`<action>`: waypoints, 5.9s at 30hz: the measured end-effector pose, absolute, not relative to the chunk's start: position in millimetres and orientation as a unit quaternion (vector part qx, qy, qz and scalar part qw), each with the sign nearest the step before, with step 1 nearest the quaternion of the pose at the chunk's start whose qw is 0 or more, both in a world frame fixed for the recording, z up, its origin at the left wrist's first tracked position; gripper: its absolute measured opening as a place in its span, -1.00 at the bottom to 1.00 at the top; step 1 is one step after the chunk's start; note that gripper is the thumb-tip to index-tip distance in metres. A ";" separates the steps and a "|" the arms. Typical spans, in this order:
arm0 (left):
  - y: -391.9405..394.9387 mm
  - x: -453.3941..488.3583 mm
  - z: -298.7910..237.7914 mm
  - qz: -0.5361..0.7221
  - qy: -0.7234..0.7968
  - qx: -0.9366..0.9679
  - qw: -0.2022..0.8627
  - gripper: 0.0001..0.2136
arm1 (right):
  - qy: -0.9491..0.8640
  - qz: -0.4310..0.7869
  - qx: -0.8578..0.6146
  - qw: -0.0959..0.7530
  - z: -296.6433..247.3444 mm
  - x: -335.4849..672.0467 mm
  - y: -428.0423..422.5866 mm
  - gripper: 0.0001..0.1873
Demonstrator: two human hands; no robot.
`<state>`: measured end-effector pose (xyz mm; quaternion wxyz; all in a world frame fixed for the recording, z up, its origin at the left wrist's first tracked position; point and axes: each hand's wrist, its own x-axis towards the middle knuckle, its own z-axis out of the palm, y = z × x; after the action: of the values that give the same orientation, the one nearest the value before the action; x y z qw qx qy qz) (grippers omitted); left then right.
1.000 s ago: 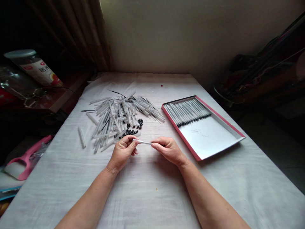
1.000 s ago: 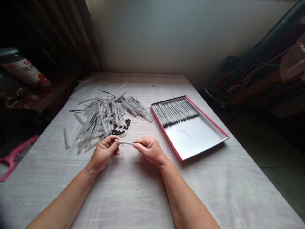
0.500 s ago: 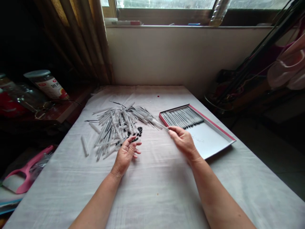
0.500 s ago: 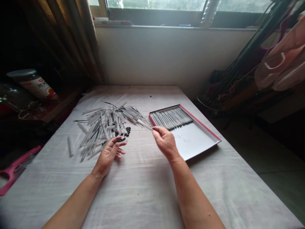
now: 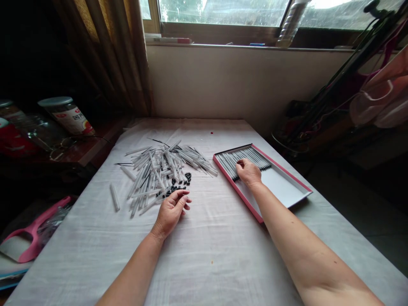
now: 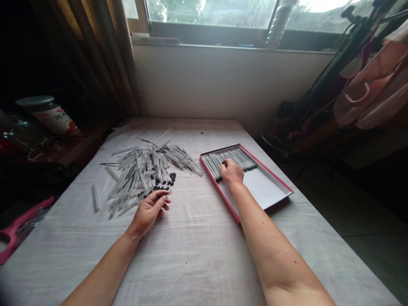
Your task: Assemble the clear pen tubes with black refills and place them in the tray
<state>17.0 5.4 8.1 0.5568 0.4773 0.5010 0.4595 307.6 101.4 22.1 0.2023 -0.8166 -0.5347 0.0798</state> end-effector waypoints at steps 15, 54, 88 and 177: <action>8.0 15.3 5.5 0.485 0.494 0.455 0.560 -0.58 | -0.613 -0.001 -0.772 0.167 43.1 286.7 100.1 -0.66; 5.3 9.4 -9.7 0.441 0.558 0.676 0.193 -0.79 | -0.565 0.410 -0.553 0.454 17.3 197.7 56.0 -0.62; 11.5 7.3 -12.1 0.517 0.539 0.602 0.281 -0.79 | -0.518 0.221 -0.661 0.495 5.3 219.4 53.8 -0.73; 5.7 10.0 -10.1 0.429 0.548 0.675 0.246 -0.83 | -0.451 0.538 -0.507 0.500 5.2 221.6 23.5 -0.66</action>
<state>10.0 5.7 -10.1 0.2465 0.6750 0.5477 0.4286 221.6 23.5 5.2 0.5000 -0.5071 -0.4509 0.5382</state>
